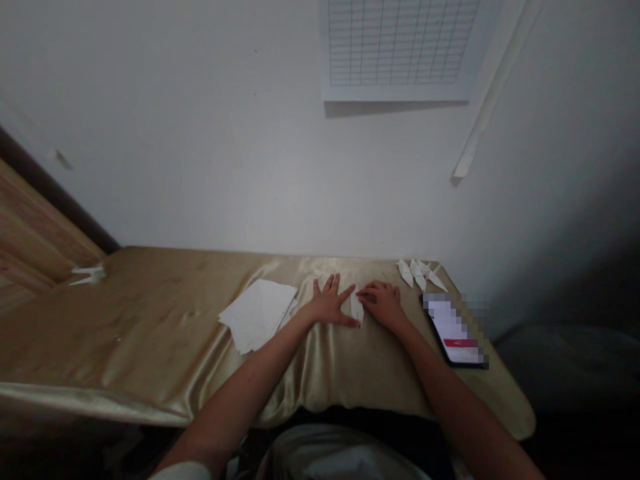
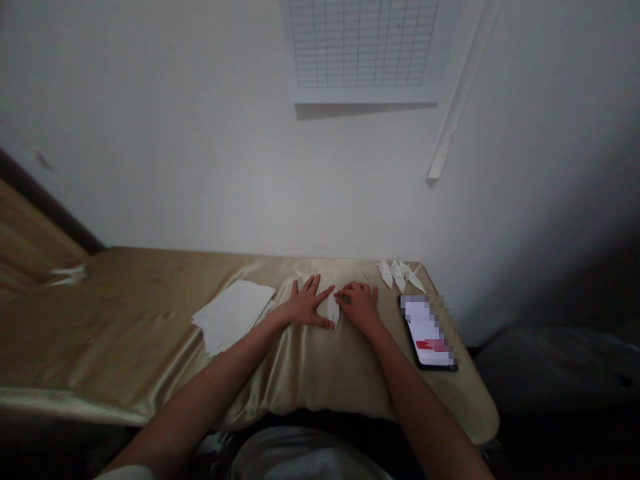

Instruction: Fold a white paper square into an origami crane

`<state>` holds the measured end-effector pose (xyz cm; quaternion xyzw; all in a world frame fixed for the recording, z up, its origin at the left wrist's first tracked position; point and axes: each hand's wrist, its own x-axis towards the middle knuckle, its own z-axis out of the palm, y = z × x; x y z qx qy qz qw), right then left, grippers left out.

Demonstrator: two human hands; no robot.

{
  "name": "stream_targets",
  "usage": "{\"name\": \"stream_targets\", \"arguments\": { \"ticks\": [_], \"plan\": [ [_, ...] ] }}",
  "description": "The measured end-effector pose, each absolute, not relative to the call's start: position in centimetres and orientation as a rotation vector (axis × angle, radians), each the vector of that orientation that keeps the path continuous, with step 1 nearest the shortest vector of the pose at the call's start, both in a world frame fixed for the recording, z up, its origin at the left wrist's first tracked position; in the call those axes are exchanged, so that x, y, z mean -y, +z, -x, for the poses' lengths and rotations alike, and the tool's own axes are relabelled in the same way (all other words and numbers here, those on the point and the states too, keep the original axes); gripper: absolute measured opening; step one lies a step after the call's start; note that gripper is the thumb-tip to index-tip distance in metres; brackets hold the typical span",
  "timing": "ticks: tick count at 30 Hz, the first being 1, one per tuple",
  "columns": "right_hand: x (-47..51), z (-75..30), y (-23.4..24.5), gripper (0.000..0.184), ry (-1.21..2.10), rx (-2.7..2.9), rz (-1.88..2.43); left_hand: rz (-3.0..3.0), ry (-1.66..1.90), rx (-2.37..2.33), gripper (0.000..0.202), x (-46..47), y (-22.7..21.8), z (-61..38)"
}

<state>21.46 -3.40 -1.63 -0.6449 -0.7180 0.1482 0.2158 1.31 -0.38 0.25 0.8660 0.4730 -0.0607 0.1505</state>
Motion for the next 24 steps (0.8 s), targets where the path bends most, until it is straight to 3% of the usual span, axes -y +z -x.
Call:
{"name": "stream_targets", "arguments": {
  "ticks": [7, 24],
  "plan": [
    [3.9, -21.9, -1.3, 0.026, 0.378, 2.102, 1.763, -2.486, -0.144, -1.389, 0.078, 0.4, 0.1, -1.3],
    [4.7, -22.5, 0.0, 0.046, 0.434, 2.268, 1.743, -2.483, -0.125, -1.401, 0.078, 0.4, 0.0, -1.4]
  ]
}}
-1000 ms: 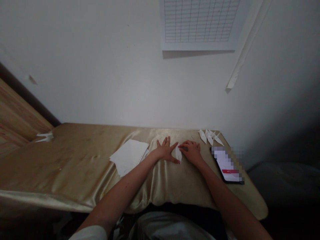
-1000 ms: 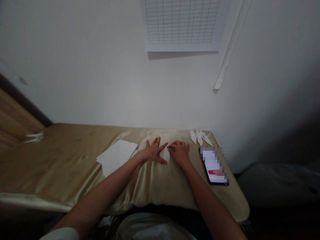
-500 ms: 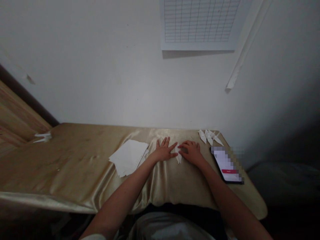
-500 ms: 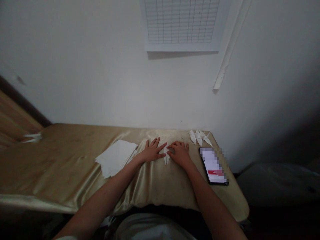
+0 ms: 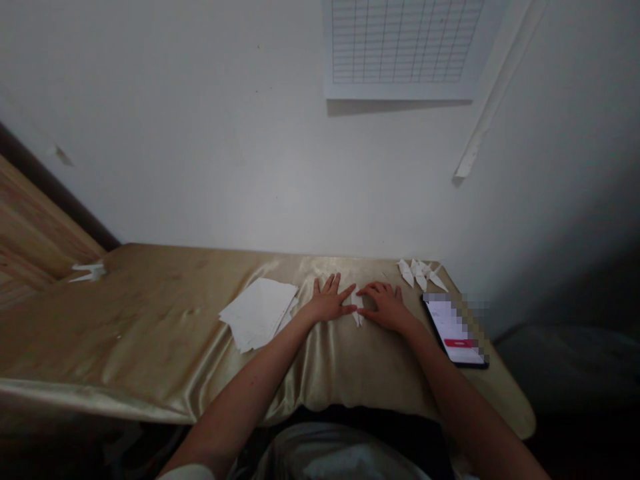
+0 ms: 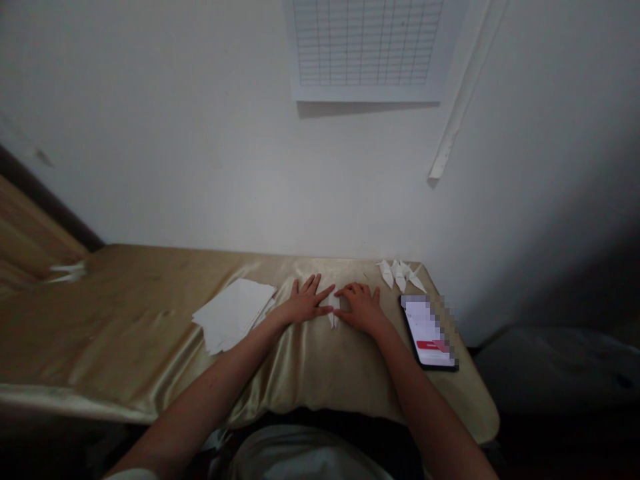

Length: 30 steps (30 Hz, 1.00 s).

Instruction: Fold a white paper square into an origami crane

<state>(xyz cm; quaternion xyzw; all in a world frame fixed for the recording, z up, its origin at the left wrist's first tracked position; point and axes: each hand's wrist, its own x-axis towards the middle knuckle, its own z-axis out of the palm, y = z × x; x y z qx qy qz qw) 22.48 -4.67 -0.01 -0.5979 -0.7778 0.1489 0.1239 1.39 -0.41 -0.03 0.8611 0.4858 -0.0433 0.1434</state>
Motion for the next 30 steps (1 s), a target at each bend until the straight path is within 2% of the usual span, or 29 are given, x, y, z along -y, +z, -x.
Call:
{"name": "stream_targets", "arguments": {
  "ticks": [15, 23, 25, 26, 30],
  "plan": [
    [5.0, -23.3, 0.4, 0.08, 0.614, 2.368, 1.709, -2.467, -0.113, -1.413, 0.08, 0.7, 0.2, -1.4],
    [5.1, -23.5, 0.1, 0.103, 0.608, 2.378, 1.703, -2.48, 0.032, -1.44, 0.078, 0.7, -0.6, -1.2],
    [5.0, -23.7, 0.1, 0.097, 0.62, 2.373, 1.684, -2.482, 0.109, -1.452, 0.078, 0.8, -0.9, -1.1],
    [5.0, -23.7, 0.0, 0.088, 0.625, 2.363, 1.671, -2.484, 0.149, -1.457, 0.078, 0.8, -1.0, -1.0],
    [4.4, -23.4, -0.4, 0.04, 0.538, 2.241, 1.688, -2.496, 0.26, -1.468, 0.071, 0.9, -1.2, -1.0]
  ]
}}
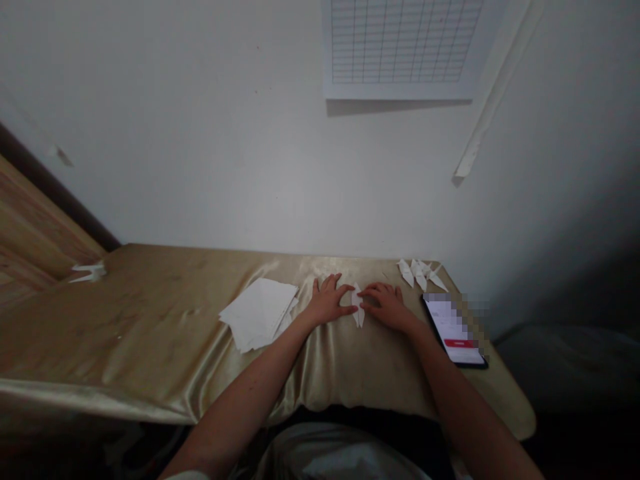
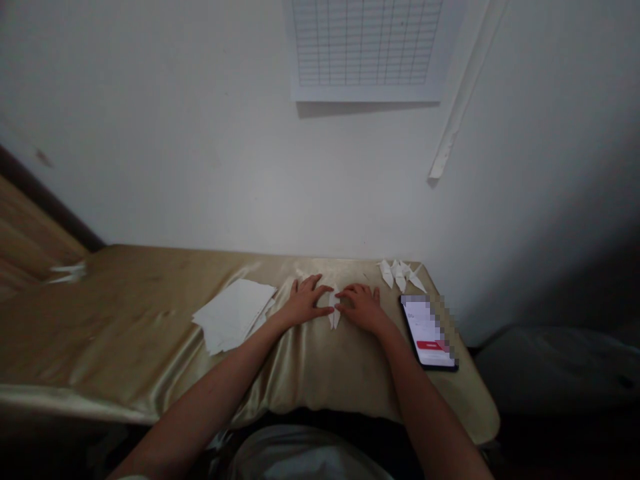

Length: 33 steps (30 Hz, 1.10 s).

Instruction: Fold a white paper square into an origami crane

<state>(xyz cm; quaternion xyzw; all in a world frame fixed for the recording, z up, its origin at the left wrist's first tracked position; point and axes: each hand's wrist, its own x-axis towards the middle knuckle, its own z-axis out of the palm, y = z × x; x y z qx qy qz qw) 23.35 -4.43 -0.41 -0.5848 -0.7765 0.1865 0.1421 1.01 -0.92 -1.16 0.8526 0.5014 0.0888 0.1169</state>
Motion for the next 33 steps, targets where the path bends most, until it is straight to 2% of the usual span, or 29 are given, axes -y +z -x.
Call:
{"name": "stream_targets", "arguments": {
  "ticks": [6, 12, 21, 33],
  "plan": [
    [3.6, -22.3, -1.1, 0.031, 0.38, 2.216, 1.745, -2.479, 0.315, -1.562, 0.04, 0.9, -1.1, -1.9],
    [3.6, -22.4, -1.0, 0.032, 0.379, 2.218, 1.741, -2.491, 0.265, -1.585, 0.042, 0.8, -0.6, -2.3],
    [4.2, -22.9, -0.1, 0.047, 0.515, 2.263, 1.679, -2.46, 0.096, -1.472, 0.071, 1.0, -0.1, -1.5],
    [4.5, -23.9, -0.1, 0.087, 0.587, 2.36, 1.63, -2.455, -0.039, -1.393, 0.116, 0.9, -0.5, -1.1]
  ]
}}
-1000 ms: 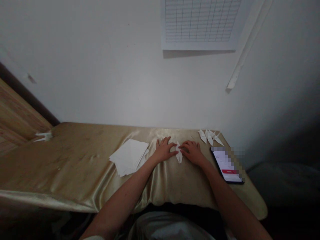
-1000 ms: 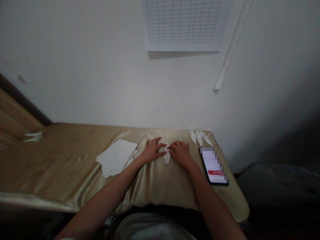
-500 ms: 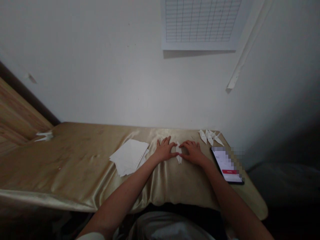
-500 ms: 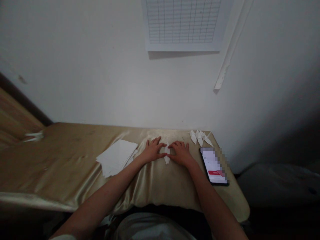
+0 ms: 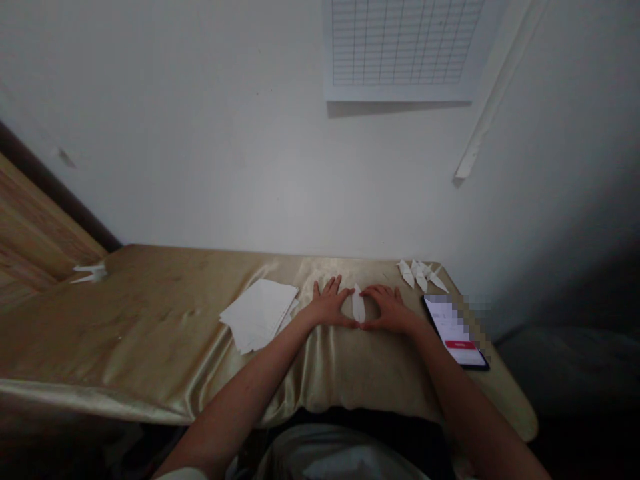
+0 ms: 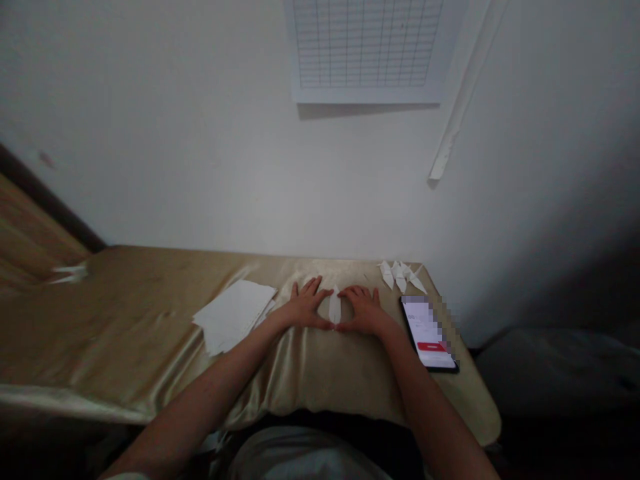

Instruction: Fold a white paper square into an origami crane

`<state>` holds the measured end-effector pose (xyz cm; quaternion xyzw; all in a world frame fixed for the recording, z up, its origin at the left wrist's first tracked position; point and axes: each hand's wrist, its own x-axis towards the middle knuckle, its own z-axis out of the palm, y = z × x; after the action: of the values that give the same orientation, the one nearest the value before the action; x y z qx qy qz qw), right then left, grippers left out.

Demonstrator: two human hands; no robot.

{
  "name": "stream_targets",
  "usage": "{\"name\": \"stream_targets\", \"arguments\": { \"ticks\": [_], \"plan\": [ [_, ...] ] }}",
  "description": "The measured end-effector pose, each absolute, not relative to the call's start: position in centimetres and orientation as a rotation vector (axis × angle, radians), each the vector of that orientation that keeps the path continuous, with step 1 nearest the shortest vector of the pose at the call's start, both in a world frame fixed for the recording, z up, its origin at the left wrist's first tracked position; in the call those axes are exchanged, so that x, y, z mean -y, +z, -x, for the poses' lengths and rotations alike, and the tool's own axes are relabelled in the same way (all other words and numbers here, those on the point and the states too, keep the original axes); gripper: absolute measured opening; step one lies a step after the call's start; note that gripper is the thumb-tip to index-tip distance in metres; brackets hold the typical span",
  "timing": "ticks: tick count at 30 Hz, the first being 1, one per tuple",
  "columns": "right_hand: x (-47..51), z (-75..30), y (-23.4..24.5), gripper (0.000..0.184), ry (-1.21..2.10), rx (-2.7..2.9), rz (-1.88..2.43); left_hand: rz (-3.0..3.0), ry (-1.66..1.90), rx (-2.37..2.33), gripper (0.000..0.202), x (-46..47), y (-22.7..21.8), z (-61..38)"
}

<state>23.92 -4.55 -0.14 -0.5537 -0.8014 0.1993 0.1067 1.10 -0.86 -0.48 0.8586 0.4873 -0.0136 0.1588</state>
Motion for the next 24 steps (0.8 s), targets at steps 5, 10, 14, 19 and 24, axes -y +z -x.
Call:
{"name": "stream_targets", "arguments": {
  "ticks": [5, 10, 14, 19, 24],
  "plan": [
    [4.6, -24.1, -0.8, 0.089, 0.595, 2.329, 1.589, -2.486, 0.054, -1.36, 0.116, 1.2, -1.0, -0.7],
    [4.4, -24.4, -1.1, 0.066, 0.581, 2.28, 1.539, -2.492, 0.168, -1.332, 0.106, 1.5, -1.0, -0.4],
    [4.0, -24.2, -1.5, 0.027, 0.53, 2.217, 1.507, -2.461, 0.256, -1.356, 0.078, 1.6, -1.0, -0.6],
    [3.5, -23.7, -2.0, 0.016, 0.426, 2.148, 1.507, -2.456, 0.377, -1.38, 0.059, 1.7, -1.2, -0.9],
    [3.3, -23.7, -2.1, 0.011, 0.398, 2.12, 1.518, -2.485, 0.4, -1.352, 0.044, 1.7, -0.9, -1.0]
  ]
}}
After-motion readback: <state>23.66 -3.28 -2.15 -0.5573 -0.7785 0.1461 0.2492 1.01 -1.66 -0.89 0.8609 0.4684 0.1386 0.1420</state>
